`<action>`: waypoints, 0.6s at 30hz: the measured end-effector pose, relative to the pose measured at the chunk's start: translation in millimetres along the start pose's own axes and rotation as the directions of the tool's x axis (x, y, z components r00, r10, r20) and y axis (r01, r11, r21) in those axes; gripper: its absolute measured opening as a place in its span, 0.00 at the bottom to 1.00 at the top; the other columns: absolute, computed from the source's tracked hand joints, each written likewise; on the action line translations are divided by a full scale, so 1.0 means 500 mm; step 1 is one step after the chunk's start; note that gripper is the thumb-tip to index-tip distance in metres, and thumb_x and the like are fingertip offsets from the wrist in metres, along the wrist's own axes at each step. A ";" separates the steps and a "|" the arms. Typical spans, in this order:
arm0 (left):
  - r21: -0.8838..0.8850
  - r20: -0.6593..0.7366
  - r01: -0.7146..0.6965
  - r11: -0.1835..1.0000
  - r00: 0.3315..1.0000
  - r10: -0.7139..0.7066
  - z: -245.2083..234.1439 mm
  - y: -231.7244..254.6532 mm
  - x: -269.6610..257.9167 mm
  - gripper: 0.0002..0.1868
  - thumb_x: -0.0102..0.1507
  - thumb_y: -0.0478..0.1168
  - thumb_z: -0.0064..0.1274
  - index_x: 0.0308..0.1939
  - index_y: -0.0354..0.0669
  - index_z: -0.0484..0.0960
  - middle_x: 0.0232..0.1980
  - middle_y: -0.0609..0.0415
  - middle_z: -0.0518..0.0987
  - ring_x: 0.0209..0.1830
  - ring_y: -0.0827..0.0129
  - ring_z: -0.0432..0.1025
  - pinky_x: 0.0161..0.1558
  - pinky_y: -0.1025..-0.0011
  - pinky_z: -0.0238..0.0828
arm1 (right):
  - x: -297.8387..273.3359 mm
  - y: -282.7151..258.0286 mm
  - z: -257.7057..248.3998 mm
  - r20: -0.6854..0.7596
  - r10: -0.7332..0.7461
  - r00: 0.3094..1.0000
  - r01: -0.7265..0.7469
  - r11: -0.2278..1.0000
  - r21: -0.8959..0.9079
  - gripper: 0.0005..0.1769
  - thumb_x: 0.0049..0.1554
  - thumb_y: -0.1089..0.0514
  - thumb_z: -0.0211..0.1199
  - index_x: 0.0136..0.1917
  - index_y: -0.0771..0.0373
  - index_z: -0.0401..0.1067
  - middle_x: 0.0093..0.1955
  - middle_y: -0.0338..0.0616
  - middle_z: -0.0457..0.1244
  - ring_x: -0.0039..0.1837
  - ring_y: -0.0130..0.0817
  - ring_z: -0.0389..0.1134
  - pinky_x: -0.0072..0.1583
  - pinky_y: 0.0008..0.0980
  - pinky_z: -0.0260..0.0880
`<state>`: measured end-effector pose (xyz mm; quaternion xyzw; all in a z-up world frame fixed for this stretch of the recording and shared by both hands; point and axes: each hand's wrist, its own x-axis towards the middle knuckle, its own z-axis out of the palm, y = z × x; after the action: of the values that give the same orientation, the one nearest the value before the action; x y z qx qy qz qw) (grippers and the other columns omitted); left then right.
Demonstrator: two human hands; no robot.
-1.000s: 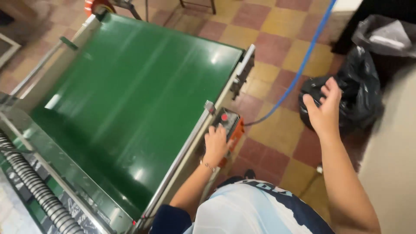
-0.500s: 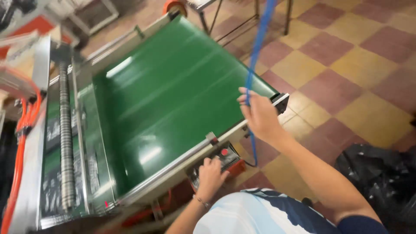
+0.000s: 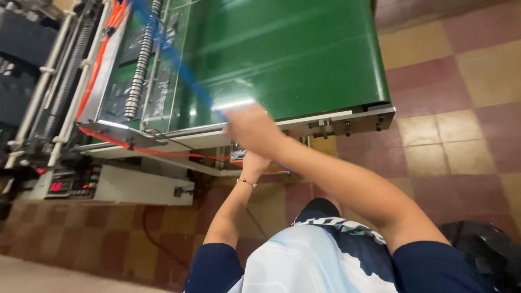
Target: Folding black plastic bags and inserting them into clear plastic sleeves before placing them in a crate.
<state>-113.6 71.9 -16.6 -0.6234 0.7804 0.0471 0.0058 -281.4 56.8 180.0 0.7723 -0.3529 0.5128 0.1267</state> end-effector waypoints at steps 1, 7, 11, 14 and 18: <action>0.004 0.009 0.030 1.000 0.999 -0.030 -0.007 0.008 0.013 0.20 0.61 0.56 0.56 0.42 0.43 0.79 0.42 0.46 0.81 0.40 0.45 0.80 0.40 0.52 0.81 | -0.007 -0.029 -0.009 0.017 -0.043 0.999 0.041 0.993 0.112 0.15 0.57 0.43 0.59 0.50 0.55 0.71 0.32 0.38 0.61 0.36 0.42 0.66 0.44 0.44 0.64; 0.056 0.085 0.157 0.986 0.983 -0.161 -0.019 0.041 -0.026 0.19 0.61 0.55 0.56 0.42 0.45 0.79 0.42 0.47 0.82 0.40 0.48 0.80 0.41 0.54 0.80 | -0.074 -0.098 -0.162 0.129 -0.075 0.989 0.026 0.938 0.346 0.19 0.58 0.37 0.56 0.48 0.52 0.70 0.36 0.41 0.61 0.40 0.45 0.66 0.41 0.65 0.61; 0.063 0.062 0.223 0.973 0.972 -0.227 0.000 0.067 -0.028 0.18 0.61 0.55 0.55 0.42 0.46 0.79 0.41 0.48 0.82 0.40 0.49 0.80 0.42 0.55 0.80 | -0.120 -0.035 -0.212 0.232 -0.411 0.881 0.195 0.764 0.615 0.16 0.62 0.39 0.59 0.44 0.51 0.65 0.33 0.33 0.61 0.36 0.36 0.64 0.46 0.41 0.55; 0.058 0.084 0.250 0.967 0.964 -0.254 0.034 0.109 -0.046 0.17 0.61 0.55 0.55 0.42 0.46 0.80 0.41 0.49 0.83 0.40 0.50 0.81 0.42 0.55 0.79 | -0.123 0.090 -0.243 0.223 -0.598 0.770 0.307 0.653 0.693 0.20 0.66 0.36 0.44 0.50 0.52 0.64 0.39 0.33 0.63 0.40 0.39 0.64 0.50 0.43 0.57; -0.003 0.080 0.343 0.940 0.937 -0.341 0.051 0.258 -0.095 0.16 0.62 0.54 0.54 0.42 0.47 0.80 0.41 0.50 0.83 0.40 0.51 0.81 0.43 0.56 0.79 | -0.113 0.220 -0.238 0.250 -0.689 0.680 0.298 0.571 0.765 0.29 0.58 0.28 0.49 0.50 0.55 0.65 0.39 0.36 0.66 0.39 0.44 0.66 0.50 0.46 0.58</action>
<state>-229.9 148.1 -30.0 -0.7472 0.6590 0.0763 0.0395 -451.9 67.2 164.5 0.9398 0.0778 0.3118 -0.1166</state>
